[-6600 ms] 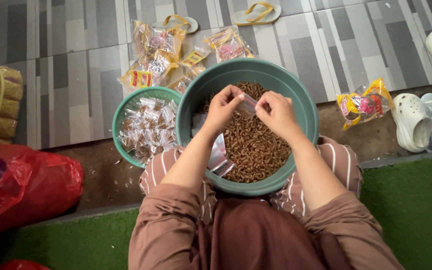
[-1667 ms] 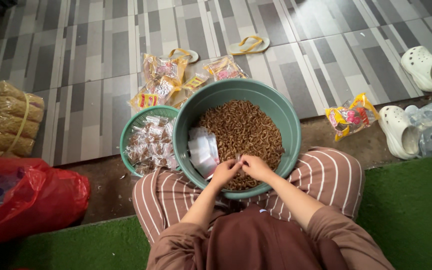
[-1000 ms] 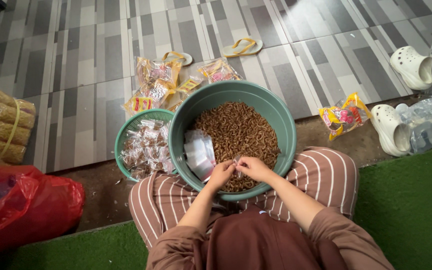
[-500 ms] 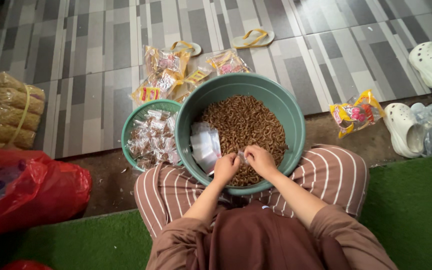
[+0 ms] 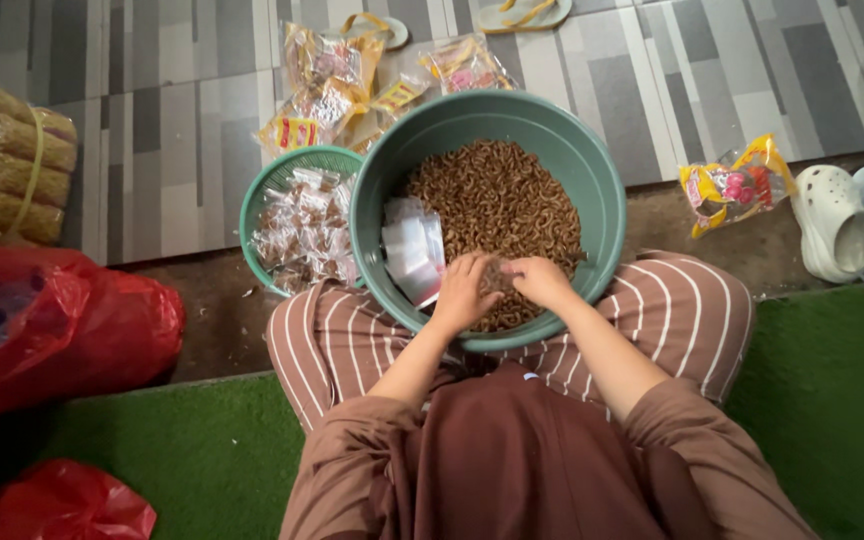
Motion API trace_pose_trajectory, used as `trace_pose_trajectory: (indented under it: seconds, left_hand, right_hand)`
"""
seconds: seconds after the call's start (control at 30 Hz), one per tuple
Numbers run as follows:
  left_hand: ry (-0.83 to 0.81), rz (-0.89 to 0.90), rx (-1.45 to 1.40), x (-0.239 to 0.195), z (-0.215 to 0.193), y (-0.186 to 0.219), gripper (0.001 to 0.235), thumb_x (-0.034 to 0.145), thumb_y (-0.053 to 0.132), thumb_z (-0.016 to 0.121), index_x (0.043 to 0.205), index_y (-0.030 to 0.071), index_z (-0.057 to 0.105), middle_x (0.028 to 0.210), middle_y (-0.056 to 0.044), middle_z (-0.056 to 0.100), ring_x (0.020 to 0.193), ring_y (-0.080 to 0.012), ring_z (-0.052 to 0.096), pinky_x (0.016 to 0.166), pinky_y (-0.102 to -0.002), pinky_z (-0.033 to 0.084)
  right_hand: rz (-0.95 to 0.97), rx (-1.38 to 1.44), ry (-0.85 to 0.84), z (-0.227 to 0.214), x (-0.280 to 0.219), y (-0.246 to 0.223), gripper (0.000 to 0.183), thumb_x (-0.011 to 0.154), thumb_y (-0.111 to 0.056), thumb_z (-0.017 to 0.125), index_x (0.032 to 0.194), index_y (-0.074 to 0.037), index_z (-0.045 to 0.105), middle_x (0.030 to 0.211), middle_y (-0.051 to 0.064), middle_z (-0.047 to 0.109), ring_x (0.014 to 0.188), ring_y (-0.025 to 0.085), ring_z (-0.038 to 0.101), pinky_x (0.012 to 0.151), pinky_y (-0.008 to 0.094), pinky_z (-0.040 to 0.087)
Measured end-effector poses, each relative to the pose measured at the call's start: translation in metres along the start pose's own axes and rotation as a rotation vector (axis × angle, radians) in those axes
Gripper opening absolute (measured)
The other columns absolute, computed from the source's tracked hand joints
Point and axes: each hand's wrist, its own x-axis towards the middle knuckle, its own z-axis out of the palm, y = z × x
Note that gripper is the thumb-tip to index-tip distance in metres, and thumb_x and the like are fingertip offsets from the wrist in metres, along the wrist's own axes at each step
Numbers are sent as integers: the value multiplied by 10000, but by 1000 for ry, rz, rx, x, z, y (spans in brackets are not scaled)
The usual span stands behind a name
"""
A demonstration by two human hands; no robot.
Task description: The person scoops brown snack pieces from a large green basin into small clear plastic bags using a spoon, then seals each bag and places it into a green basket. The process is repeated continuously.
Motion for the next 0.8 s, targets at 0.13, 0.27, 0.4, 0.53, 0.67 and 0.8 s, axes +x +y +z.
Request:
trace_pose_trajectory:
  seconds: [0.13,0.27,0.4,0.53,0.67,0.8]
  left_hand:
    - [67,159,168,-2,0,8,774,580,168,783,1330,107,603,1283,-99,620,1288,-379,530,1119,-625,231]
    - [-14,-50,132,1,3,4,496,723,208,807,1186,140,642,1099,-42,698,1209,-271,627,1221,-663,192]
    - [-68,-455,-191,1,5,-19,409,805,324,817,1129,114,679,910,-40,747,882,-195,728,1053,-504,413]
    - [215,-498,-515,-1,24,-43,396,881,333,790,1148,72,655,930,-47,739,813,-116,698,763,-273,559]
    - [310,-608,-951,-6,39,-70,332,944,295,726,1167,62,648,890,-20,713,720,-69,590,634,-224,485]
    - [409,-620,-816,-8,44,-86,329,970,220,770,1206,20,658,862,-9,593,739,-73,506,635,-238,441]
  right_hand:
    - [-226,245,-42,12,-3,-9,495,751,-225,760,1222,-98,671,1152,122,679,1050,294,684,900,393,542]
    - [-247,22,-39,3,-8,-29,260,871,-274,794,1056,-94,758,1109,127,702,1088,269,670,974,385,547]
    - [-56,-303,225,-58,-20,-31,380,818,-326,823,1166,-193,752,1223,110,675,1186,313,572,1028,483,442]
    - [304,-746,277,-92,-29,-13,572,715,-333,818,1263,-243,679,1206,141,650,1140,349,563,893,514,427]
    - [380,-778,219,-86,-13,12,282,953,-188,604,1191,-271,730,1116,92,752,1154,327,634,918,530,437]
    - [358,-702,294,-73,-1,25,270,969,-155,565,1188,-202,716,1014,117,764,1033,342,691,898,532,452]
